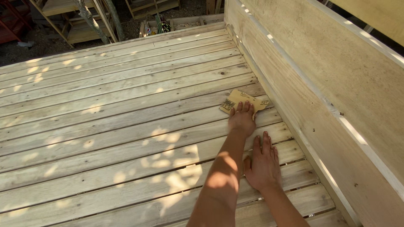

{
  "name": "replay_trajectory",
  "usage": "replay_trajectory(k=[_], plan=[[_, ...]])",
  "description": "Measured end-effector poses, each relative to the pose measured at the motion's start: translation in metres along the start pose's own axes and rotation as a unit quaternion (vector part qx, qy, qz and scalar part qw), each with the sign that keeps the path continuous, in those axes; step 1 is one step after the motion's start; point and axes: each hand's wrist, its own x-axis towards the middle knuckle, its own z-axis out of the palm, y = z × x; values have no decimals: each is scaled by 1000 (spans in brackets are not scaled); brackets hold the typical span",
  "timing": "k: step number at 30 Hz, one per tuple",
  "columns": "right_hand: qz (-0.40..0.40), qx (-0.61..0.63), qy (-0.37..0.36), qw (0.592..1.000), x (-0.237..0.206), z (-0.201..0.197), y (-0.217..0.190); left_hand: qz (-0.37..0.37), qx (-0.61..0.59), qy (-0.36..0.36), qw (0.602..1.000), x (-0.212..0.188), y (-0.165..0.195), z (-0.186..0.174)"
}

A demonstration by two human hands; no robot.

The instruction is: The person sands the slatted wooden surface of a large outdoor furniture piece using a sheet of sandpaper held by hand. They rub the sandpaper back and forth across the planks, moving progressively across different sections of the surface, and briefly hold up a dark sheet of sandpaper before continuing to sand.

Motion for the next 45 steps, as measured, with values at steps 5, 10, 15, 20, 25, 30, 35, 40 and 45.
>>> replay_trajectory(k=[5, 10, 15, 20, 25, 30, 35, 40, 45], plan=[[23, -10, -22, 999, 3, 0, 1, 41, -14, -13, 999, -6, 7, 2], [25, -13, -40, 999, 1, 4, 1, -39, 14, 35, 999, -85, -151, -26], [33, -21, -51, 998, 3, 4, 0, -367, 37, 3, 930, -246, -345, -119], [34, -28, -62, 997, 2, -3, -6, -347, 99, 42, 932, -288, -360, -113], [33, -24, -84, 996, 1, -11, -11, -168, 117, -8, 979, -187, -229, -33], [54, 13, -60, 997, 0, -13, -9, 18, -8, 6, 1000, -78, -36, 20], [47, 56, 11, 997, 2, -1, -2, 18, -40, -71, 996, -74, -2, 8], [29, 32, 67, 997, 7, 18, 10, -28, 124, -3, 992, -196, -135, -14], [-14, 94, 116, 989, 3, 27, 14, -348, 134, -9, 928, -393, -301, -98]])
